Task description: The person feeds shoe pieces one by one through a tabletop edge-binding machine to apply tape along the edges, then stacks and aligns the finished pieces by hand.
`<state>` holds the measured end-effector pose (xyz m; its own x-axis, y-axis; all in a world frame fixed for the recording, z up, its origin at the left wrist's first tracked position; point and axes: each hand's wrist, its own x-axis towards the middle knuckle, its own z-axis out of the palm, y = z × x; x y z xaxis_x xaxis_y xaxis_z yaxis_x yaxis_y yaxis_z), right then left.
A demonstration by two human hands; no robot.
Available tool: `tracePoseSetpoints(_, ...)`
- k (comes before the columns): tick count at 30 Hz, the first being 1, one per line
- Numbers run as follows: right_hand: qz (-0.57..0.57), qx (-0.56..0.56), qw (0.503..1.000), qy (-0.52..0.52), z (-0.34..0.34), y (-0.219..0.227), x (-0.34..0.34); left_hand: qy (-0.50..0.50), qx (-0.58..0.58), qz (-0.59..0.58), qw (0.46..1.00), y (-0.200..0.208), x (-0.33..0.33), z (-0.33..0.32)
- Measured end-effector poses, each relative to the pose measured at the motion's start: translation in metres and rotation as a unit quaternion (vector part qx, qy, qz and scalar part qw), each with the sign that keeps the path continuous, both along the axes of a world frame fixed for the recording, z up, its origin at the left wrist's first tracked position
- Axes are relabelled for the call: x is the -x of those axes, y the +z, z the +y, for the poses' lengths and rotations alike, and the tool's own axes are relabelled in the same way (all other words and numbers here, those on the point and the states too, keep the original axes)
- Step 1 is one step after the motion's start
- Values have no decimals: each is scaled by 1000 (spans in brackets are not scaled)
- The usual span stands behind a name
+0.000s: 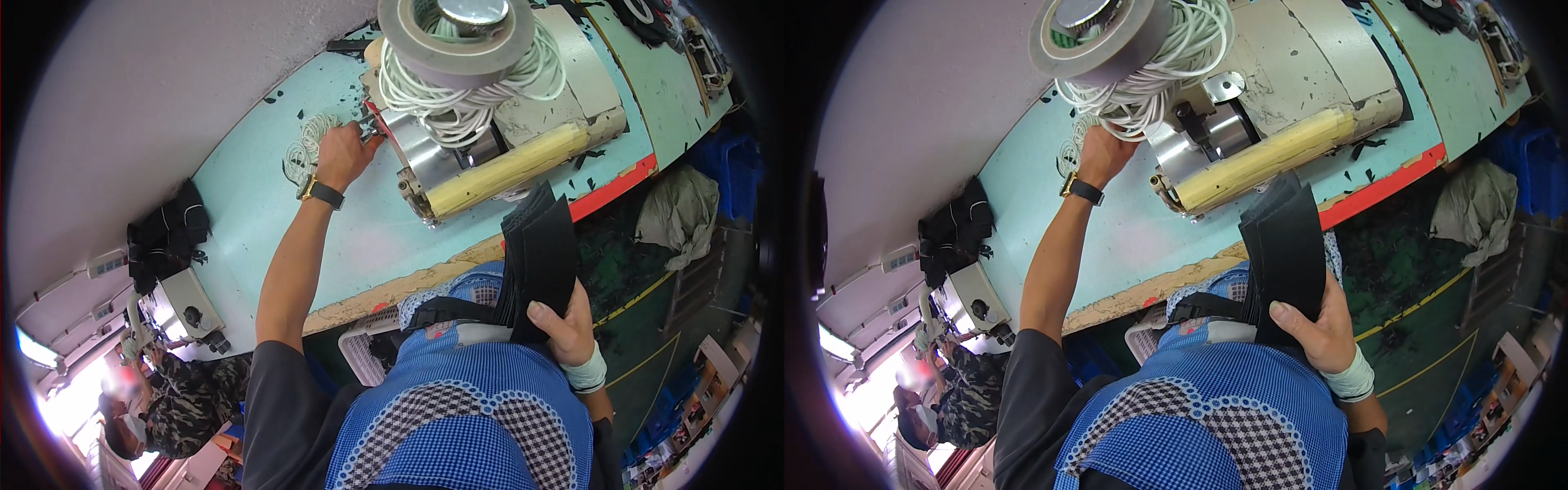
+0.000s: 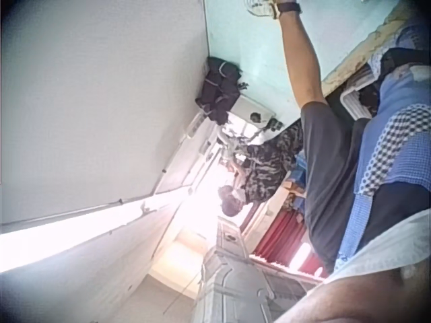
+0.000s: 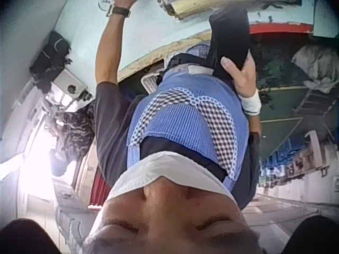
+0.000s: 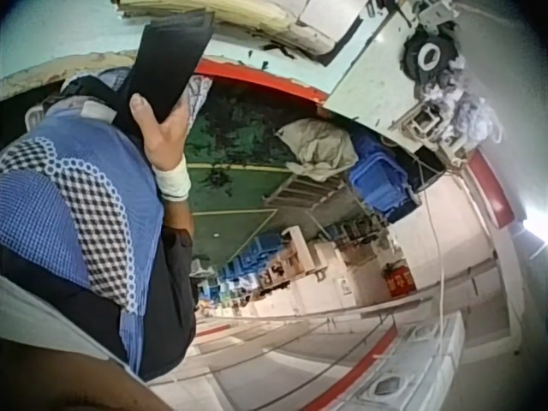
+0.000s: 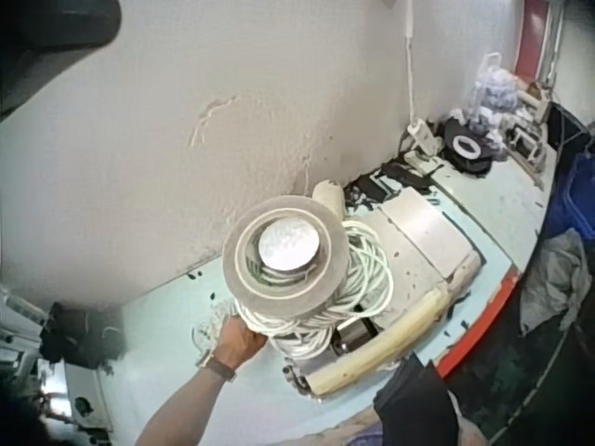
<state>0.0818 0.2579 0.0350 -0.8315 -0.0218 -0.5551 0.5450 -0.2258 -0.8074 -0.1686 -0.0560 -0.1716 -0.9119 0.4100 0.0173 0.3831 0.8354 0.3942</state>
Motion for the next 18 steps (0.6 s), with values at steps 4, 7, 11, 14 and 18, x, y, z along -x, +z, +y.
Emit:
tracePoseSetpoints(4,43,-24,997,63,5,4,18,92,3,-39,995,19,-14,18)
tracePoseSetpoints(7,63,-30,991,115,2,10,30,129,24,-42,990,23,-25,23)
tracePoseSetpoints(11,53,-47,981,182,-13,3,33,133,27,30,990,13,-32,27)
tracePoseSetpoints(14,70,-59,970,226,-21,-5,28,91,79,-27,992,31,-39,27)
tracePoseSetpoints(18,36,-49,965,257,-17,-3,20,231,-339,-13,912,41,-84,58)
